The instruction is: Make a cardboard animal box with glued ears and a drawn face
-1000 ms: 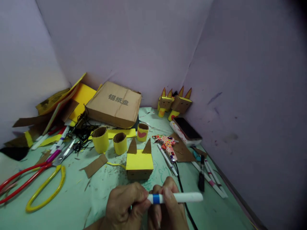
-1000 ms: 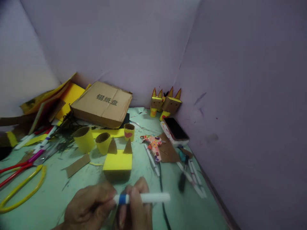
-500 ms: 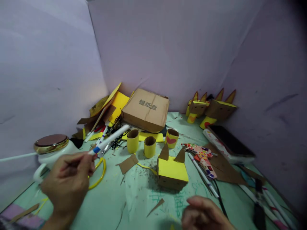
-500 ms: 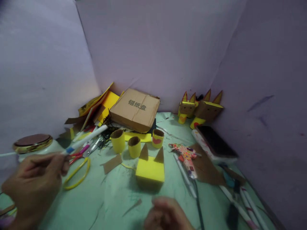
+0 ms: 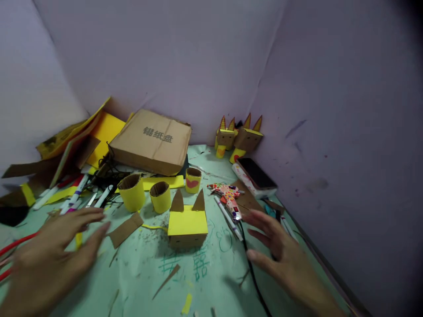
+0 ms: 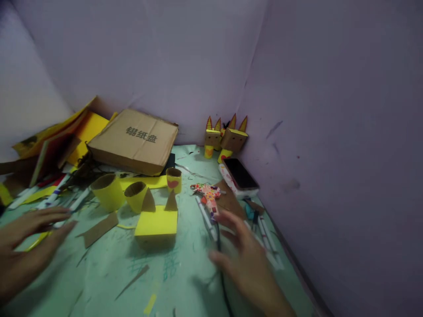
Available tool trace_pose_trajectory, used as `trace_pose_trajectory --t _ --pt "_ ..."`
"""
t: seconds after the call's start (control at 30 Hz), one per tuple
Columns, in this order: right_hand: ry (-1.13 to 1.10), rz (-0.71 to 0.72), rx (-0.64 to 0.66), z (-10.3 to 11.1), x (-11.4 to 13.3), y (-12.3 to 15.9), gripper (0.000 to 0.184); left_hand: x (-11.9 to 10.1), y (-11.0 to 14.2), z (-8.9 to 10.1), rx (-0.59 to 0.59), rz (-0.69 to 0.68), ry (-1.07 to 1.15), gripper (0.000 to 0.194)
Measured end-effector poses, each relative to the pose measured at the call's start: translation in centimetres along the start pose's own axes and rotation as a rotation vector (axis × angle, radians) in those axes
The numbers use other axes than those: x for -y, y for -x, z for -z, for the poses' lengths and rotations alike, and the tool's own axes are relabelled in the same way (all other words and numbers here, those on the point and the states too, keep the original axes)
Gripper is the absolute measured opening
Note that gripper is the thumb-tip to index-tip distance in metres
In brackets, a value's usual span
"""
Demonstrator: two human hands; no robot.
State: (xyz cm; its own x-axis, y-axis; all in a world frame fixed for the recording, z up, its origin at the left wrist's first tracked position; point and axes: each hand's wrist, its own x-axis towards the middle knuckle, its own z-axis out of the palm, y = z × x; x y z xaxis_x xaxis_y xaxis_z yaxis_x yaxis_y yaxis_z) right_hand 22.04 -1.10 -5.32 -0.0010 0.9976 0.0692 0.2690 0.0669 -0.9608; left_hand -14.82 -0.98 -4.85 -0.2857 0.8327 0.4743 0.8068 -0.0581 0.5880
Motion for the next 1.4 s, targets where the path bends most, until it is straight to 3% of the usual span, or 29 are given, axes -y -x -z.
trace_pose_trajectory --t 0.03,0.1,0.13,0.23,0.3,0.47,0.63,0.87,1.13,1.4 --pt "-0.056 0.011 0.102 -0.9 0.2 -0.5 0.076 -1.5 0.5 -0.5 0.122 0.016 0.009 0.034" --pt "-0.091 0.005 0.284 -3.0 0.3 -1.6 0.1 -4.4 1.2 -1.8 0.497 0.076 0.139 0.051" --pt "-0.08 -0.003 0.358 -4.0 0.2 -2.2 0.108 -5.7 1.5 -2.5 0.591 0.09 0.199 0.063" --pt "-0.023 0.006 0.44 -6.4 -0.8 -3.5 0.112 -7.9 1.8 -4.6 0.71 0.122 0.335 0.078" --pt "-0.041 0.051 0.428 -7.1 -1.5 -4.0 0.105 -8.5 1.5 -5.6 0.745 0.135 0.459 0.076" --pt "-0.428 0.1 0.471 -6.4 -0.7 -4.2 0.07 -9.1 0.1 -6.6 0.851 0.241 0.809 0.061" --pt "-0.642 -0.01 0.442 -5.7 1.1 -4.0 0.051 -10.0 0.6 -8.4 0.869 0.322 1.07 0.046" --pt "-0.598 -0.055 0.32 -6.6 0.3 -4.0 0.046 -10.5 1.8 -9.6 0.744 0.313 1.127 0.05" --pt "-0.54 -0.061 0.244 -7.3 -0.3 -4.2 0.045 -10.3 1.4 -10.5 0.711 0.388 1.156 0.052" --pt "-0.543 -0.081 0.26 -7.2 -1.0 -4.5 0.042 -10.1 1.4 -10.7 0.728 0.327 1.204 0.054"
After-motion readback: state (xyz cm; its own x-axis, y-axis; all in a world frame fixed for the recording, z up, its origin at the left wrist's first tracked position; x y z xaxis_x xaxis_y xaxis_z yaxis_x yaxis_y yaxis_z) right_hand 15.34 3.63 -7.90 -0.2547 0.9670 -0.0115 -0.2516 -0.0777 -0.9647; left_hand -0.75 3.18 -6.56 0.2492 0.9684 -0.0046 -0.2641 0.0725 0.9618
